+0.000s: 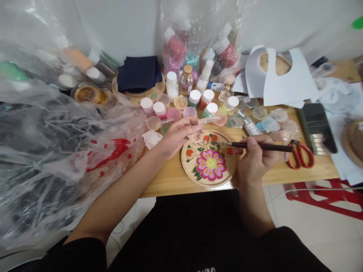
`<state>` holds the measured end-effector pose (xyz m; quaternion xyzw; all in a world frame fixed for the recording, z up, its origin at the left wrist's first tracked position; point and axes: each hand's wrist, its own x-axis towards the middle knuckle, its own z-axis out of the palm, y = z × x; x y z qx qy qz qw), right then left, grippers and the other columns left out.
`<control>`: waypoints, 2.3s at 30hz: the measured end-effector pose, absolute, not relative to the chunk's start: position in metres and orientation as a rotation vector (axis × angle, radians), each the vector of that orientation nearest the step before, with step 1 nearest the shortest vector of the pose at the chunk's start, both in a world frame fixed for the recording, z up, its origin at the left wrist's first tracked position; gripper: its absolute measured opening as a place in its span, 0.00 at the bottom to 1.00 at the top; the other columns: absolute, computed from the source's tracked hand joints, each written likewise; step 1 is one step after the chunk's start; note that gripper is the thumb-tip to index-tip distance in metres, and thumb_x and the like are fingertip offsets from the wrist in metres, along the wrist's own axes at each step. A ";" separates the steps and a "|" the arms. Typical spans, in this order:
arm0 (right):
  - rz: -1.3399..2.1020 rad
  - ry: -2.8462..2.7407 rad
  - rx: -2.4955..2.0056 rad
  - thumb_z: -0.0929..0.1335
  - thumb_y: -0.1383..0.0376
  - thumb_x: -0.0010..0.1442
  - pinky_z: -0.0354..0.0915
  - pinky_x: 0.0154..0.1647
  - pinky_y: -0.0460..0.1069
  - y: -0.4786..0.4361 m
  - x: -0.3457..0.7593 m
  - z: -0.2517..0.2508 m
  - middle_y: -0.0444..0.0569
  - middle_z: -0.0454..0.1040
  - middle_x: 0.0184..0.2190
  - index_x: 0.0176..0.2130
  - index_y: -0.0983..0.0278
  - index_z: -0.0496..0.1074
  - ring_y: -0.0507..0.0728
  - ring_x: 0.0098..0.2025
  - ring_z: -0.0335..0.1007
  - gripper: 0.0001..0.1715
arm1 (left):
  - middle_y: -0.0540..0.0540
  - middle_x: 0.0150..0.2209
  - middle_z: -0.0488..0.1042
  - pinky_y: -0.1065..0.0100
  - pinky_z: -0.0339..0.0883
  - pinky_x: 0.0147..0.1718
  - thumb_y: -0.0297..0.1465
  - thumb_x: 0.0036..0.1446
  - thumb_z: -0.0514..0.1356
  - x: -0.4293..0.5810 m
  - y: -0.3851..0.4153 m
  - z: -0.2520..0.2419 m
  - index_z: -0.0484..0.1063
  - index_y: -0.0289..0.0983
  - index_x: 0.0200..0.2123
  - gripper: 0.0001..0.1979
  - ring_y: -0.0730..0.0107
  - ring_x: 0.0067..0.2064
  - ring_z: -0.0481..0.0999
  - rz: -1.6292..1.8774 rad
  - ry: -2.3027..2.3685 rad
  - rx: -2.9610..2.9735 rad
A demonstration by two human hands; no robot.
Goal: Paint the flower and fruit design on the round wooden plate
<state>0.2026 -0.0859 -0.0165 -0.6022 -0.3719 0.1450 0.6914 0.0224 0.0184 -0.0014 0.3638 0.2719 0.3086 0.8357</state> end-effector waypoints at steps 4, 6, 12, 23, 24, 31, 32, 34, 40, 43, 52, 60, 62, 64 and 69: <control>0.289 -0.871 -1.339 0.74 0.56 0.60 0.61 0.16 0.46 -0.085 0.201 -0.016 0.37 0.68 0.17 0.26 0.60 0.70 0.49 0.15 0.63 0.16 | 0.50 0.30 0.76 0.69 0.64 0.31 0.35 0.51 0.70 0.022 0.018 -0.001 0.72 0.35 0.33 0.12 0.77 0.30 0.73 0.661 0.572 0.792; 0.254 -0.863 -1.317 0.74 0.57 0.60 0.59 0.15 0.46 -0.085 0.201 -0.016 0.37 0.68 0.17 0.26 0.60 0.70 0.49 0.15 0.63 0.16 | 0.51 0.30 0.76 0.69 0.64 0.31 0.35 0.51 0.70 0.022 0.018 0.000 0.72 0.36 0.33 0.12 0.77 0.30 0.73 0.658 0.571 0.798; 0.277 -0.842 -1.339 0.74 0.60 0.59 0.61 0.16 0.45 -0.086 0.201 -0.015 0.37 0.69 0.17 0.26 0.61 0.72 0.49 0.15 0.64 0.12 | 0.52 0.29 0.75 0.69 0.65 0.33 0.36 0.50 0.71 0.023 0.018 0.002 0.72 0.36 0.32 0.13 0.77 0.30 0.73 0.661 0.599 0.809; 0.293 -0.840 -1.334 0.75 0.58 0.58 0.64 0.16 0.46 -0.086 0.200 -0.016 0.37 0.71 0.17 0.26 0.60 0.73 0.49 0.15 0.66 0.14 | 0.52 0.29 0.75 0.70 0.65 0.32 0.37 0.48 0.72 0.023 0.018 0.001 0.71 0.36 0.33 0.15 0.77 0.30 0.73 0.664 0.594 0.804; 0.298 -0.833 -1.324 0.75 0.59 0.58 0.64 0.16 0.45 -0.086 0.200 -0.016 0.37 0.71 0.17 0.26 0.60 0.73 0.49 0.15 0.66 0.13 | 0.52 0.29 0.75 0.70 0.65 0.32 0.37 0.49 0.72 0.023 0.018 0.001 0.71 0.36 0.33 0.15 0.77 0.30 0.73 0.664 0.591 0.808; 0.379 -0.586 -1.271 0.72 0.64 0.53 0.58 0.11 0.43 -0.079 0.201 -0.006 0.35 0.68 0.14 0.21 0.61 0.70 0.47 0.12 0.62 0.12 | 0.51 0.29 0.76 0.70 0.64 0.31 0.36 0.49 0.72 0.023 0.018 -0.001 0.72 0.36 0.32 0.14 0.77 0.30 0.73 0.664 0.584 0.797; 0.386 -0.550 -1.265 0.72 0.64 0.51 0.57 0.10 0.43 -0.078 0.201 -0.005 0.35 0.68 0.14 0.20 0.61 0.68 0.47 0.11 0.61 0.12 | 0.52 0.29 0.76 0.70 0.64 0.31 0.36 0.49 0.72 0.023 0.018 -0.001 0.72 0.35 0.32 0.14 0.77 0.30 0.73 0.665 0.580 0.790; 0.401 -0.504 -1.256 0.72 0.64 0.49 0.56 0.09 0.43 -0.076 0.201 -0.002 0.35 0.68 0.14 0.19 0.61 0.67 0.46 0.10 0.60 0.12 | 0.52 0.29 0.76 0.71 0.65 0.30 0.36 0.47 0.73 0.023 0.018 -0.002 0.73 0.35 0.32 0.15 0.77 0.30 0.74 0.667 0.569 0.776; 0.400 -0.484 -1.253 0.70 0.66 0.47 0.56 0.09 0.42 -0.076 0.199 0.001 0.35 0.69 0.14 0.19 0.61 0.68 0.47 0.10 0.61 0.08 | 0.51 0.29 0.76 0.71 0.65 0.30 0.35 0.49 0.71 0.023 0.018 -0.002 0.73 0.35 0.33 0.13 0.77 0.31 0.74 0.675 0.568 0.782; 0.385 -0.495 -1.228 0.70 0.66 0.47 0.55 0.09 0.43 -0.076 0.200 -0.001 0.36 0.69 0.14 0.19 0.61 0.68 0.47 0.10 0.61 0.09 | 0.51 0.30 0.77 0.71 0.65 0.31 0.35 0.49 0.71 0.022 0.018 -0.002 0.73 0.35 0.32 0.13 0.77 0.31 0.74 0.672 0.574 0.781; 0.390 -0.699 -1.269 0.72 0.67 0.55 0.61 0.14 0.42 -0.084 0.200 -0.013 0.36 0.70 0.16 0.25 0.61 0.73 0.47 0.14 0.64 0.08 | 0.51 0.29 0.76 0.70 0.64 0.31 0.35 0.49 0.71 0.022 0.018 -0.003 0.73 0.35 0.33 0.14 0.77 0.30 0.73 0.666 0.590 0.781; 0.387 -0.755 -1.285 0.71 0.68 0.58 0.63 0.17 0.42 -0.086 0.201 -0.015 0.36 0.69 0.16 0.26 0.61 0.74 0.47 0.15 0.64 0.09 | 0.50 0.30 0.76 0.70 0.64 0.32 0.34 0.51 0.70 0.023 0.019 -0.002 0.73 0.35 0.33 0.12 0.76 0.31 0.73 0.655 0.601 0.786; 0.383 -0.735 -1.283 0.71 0.68 0.57 0.62 0.17 0.42 -0.085 0.201 -0.014 0.36 0.69 0.16 0.26 0.61 0.74 0.47 0.15 0.64 0.08 | 0.50 0.30 0.76 0.70 0.64 0.32 0.34 0.51 0.70 0.023 0.019 -0.001 0.73 0.35 0.33 0.12 0.77 0.31 0.73 0.654 0.602 0.786; 0.374 -0.700 -1.285 0.71 0.67 0.56 0.60 0.15 0.43 -0.084 0.201 -0.013 0.36 0.69 0.16 0.25 0.62 0.73 0.47 0.14 0.63 0.09 | 0.50 0.30 0.76 0.70 0.63 0.31 0.35 0.49 0.71 0.022 0.019 -0.002 0.73 0.35 0.33 0.13 0.77 0.30 0.73 0.658 0.604 0.780; 0.363 -0.650 -1.292 0.72 0.65 0.55 0.58 0.14 0.43 -0.083 0.201 -0.010 0.36 0.68 0.16 0.23 0.62 0.71 0.47 0.13 0.61 0.11 | 0.51 0.29 0.77 0.71 0.64 0.31 0.36 0.48 0.72 0.022 0.018 -0.001 0.72 0.35 0.32 0.15 0.78 0.30 0.73 0.662 0.604 0.772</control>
